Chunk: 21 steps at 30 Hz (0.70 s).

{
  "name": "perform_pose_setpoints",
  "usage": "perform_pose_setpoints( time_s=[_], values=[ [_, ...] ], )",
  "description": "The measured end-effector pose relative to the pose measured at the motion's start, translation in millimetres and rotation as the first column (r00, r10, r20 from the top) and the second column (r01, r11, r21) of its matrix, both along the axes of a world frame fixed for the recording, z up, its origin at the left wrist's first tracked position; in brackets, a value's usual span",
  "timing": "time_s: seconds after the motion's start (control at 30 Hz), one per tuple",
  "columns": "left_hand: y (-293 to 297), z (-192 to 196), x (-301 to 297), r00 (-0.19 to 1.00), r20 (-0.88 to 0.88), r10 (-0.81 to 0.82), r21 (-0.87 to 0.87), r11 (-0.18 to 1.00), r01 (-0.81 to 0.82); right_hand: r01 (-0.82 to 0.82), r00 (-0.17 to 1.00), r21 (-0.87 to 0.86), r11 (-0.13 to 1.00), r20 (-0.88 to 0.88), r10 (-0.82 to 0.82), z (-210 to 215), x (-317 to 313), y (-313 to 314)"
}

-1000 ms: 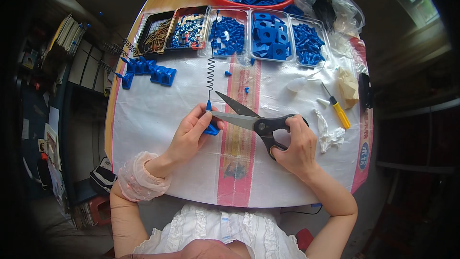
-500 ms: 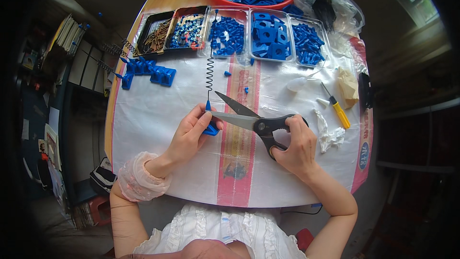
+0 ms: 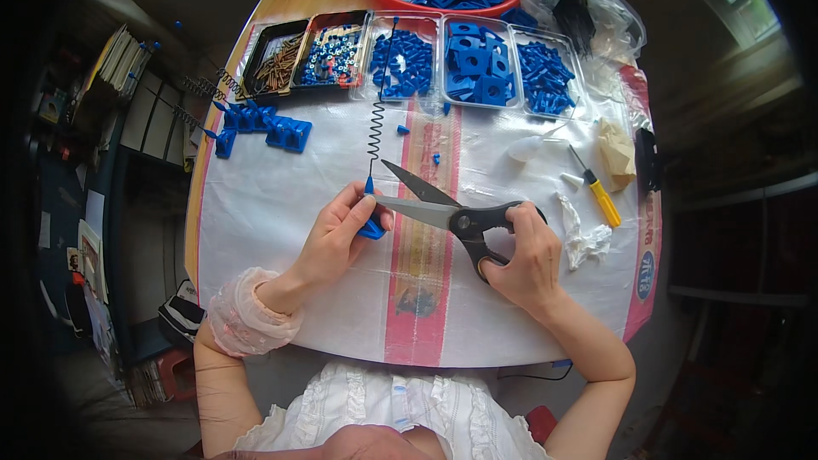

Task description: Assembling small electrical/lighting components using scissors, glue, and a specialized wire-threading tool.

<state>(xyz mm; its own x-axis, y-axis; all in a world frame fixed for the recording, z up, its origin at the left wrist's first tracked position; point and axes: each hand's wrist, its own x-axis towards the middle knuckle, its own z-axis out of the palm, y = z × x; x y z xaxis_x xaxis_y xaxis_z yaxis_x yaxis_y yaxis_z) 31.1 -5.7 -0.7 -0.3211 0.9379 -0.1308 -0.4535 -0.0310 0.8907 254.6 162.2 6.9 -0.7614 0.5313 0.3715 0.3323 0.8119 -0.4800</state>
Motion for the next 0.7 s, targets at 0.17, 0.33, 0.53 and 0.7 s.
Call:
perform_pose_setpoints(
  time_s=[0.17, 0.33, 0.53, 0.7],
  values=[
    [-0.6, 0.1, 0.4, 1.000, 0.015, -0.009, 0.006, 1.000, 0.009, 0.004, 1.000, 0.000, 1.000, 0.002, -0.004, -0.3, -0.1, 0.0],
    [-0.5, 4.4, 2.6, 1.000, 0.023, 0.011, -0.007, 1.000, -0.011, 0.001, 1.000, 0.007, 1.000, 0.006, -0.001, -0.2, -0.6, -0.1],
    [-0.3, 1.7, 1.5, 0.999, -0.031, 0.015, -0.005, 1.000, -0.016, 0.002, 1.000, -0.001, 1.000, 0.005, -0.002, 0.6, -0.7, -0.9],
    [-0.8, 1.4, 0.8, 1.000, -0.019, 0.013, -0.015, 1.000, -0.013, 0.005, 1.000, 0.013, 1.000, 0.016, -0.005, 0.6, 0.0, -0.7]
  ],
)
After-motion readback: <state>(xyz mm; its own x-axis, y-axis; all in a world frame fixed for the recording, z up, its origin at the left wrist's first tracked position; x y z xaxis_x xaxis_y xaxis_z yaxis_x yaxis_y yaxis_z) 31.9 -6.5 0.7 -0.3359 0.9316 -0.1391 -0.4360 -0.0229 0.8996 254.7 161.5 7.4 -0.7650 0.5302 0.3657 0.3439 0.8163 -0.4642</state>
